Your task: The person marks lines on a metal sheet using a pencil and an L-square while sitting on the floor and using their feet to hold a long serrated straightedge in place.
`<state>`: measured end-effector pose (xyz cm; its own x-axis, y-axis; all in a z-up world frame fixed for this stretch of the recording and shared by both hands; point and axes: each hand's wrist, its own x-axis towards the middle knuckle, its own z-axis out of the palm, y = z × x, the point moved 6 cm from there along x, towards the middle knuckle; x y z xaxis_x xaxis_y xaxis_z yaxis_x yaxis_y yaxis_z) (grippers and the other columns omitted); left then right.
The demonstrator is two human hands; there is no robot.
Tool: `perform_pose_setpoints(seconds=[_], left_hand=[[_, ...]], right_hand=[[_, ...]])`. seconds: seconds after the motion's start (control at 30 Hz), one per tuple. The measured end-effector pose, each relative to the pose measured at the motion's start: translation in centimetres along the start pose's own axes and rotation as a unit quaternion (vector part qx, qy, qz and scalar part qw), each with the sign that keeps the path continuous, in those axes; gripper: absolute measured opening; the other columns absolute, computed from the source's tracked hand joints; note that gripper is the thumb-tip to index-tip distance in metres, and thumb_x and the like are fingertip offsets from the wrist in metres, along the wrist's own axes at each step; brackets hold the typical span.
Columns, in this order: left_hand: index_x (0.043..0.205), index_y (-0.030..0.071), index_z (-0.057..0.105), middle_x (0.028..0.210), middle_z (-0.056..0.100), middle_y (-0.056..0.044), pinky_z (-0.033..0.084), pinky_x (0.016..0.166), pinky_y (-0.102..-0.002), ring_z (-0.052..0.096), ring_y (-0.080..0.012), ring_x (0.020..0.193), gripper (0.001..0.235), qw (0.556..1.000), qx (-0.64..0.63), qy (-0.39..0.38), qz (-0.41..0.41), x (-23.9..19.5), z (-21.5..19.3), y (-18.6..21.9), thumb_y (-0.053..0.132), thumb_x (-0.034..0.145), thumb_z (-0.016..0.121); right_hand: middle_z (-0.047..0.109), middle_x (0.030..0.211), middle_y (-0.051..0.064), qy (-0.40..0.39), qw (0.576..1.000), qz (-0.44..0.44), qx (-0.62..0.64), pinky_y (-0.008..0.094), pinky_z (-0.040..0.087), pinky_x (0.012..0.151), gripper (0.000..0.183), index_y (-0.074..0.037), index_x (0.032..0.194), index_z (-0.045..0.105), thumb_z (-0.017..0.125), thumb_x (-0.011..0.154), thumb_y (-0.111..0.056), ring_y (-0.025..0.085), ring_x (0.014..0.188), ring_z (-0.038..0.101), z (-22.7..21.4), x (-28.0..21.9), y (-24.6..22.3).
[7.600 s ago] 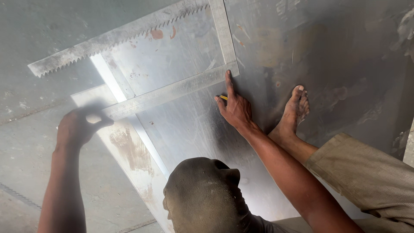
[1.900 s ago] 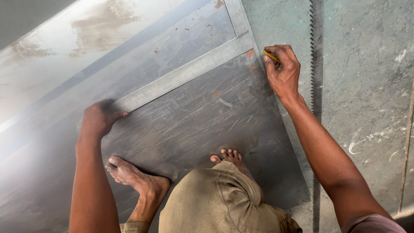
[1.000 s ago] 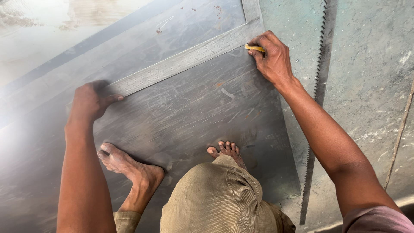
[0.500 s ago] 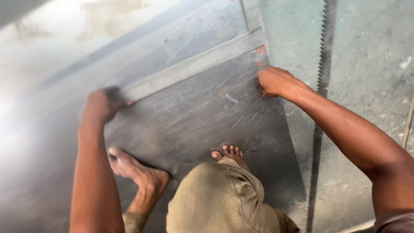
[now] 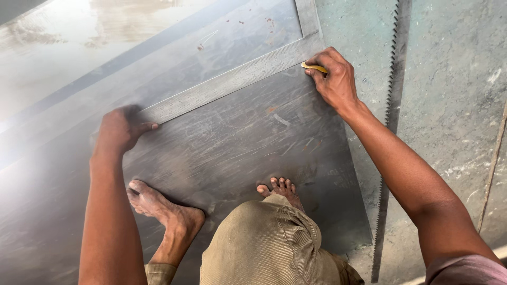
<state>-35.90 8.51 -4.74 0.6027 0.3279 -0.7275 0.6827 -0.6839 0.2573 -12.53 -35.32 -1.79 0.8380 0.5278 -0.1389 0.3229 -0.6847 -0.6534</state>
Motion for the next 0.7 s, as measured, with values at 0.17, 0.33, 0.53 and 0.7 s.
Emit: perform_pose_setpoints(seconds=[0.17, 0.33, 0.53, 0.7], left_hand=[[0.127, 0.002, 0.070, 0.119, 0.072, -0.023, 0.054, 0.092, -0.050, 0.068, -0.0398, 0.110, 0.071, 1.000, -0.013, 0.000, -0.004, 0.3, 0.5, -0.9, 0.038, 0.070, 0.092], [0.126, 0.001, 0.070, 0.119, 0.071, -0.025, 0.053, 0.098, -0.049, 0.066, -0.0417, 0.113, 0.070, 0.999, 0.014, 0.001, 0.029, 0.8, 0.7, -1.3, 0.040, 0.072, 0.092], [0.126, 0.003, 0.070, 0.123, 0.070, -0.022, 0.051, 0.099, -0.049, 0.065, -0.0406, 0.117, 0.070, 1.000, -0.008, -0.001, 0.020, 1.0, 0.7, -1.4, 0.039, 0.070, 0.091], [0.116, 0.003, 0.070, 0.112, 0.071, -0.021, 0.051, 0.091, -0.051, 0.065, -0.0414, 0.109, 0.066, 0.994, 0.077, 0.043, 0.063, -1.8, -1.4, 0.5, 0.051, 0.074, 0.085]], right_hand=[[0.070, 0.106, 0.009, -0.029, 0.999, 0.014, 0.020, 0.035, 0.061, 0.079, 0.004, -0.001, 0.100, 0.074, 0.074, 0.096, -0.001, 0.022, 0.095, 0.073, 0.5, 0.6, 0.5], [0.069, 0.101, 0.015, -0.082, 0.994, 0.019, -0.068, 0.041, 0.057, 0.081, 0.007, 0.003, 0.094, 0.074, 0.069, 0.092, 0.007, 0.030, 0.089, 0.070, 1.2, 1.0, 0.3], [0.077, 0.102, 0.008, -0.355, 0.930, 0.079, -0.056, 0.036, 0.057, 0.088, 0.024, -0.008, 0.100, 0.076, 0.064, 0.085, 0.005, 0.021, 0.091, 0.074, 5.1, -4.1, -0.9], [0.074, 0.120, 0.009, -0.009, 0.990, 0.139, -0.034, 0.048, 0.048, 0.110, 0.014, -0.005, 0.112, 0.067, 0.060, 0.105, -0.015, 0.028, 0.111, 0.068, 3.1, -2.8, -1.6]])
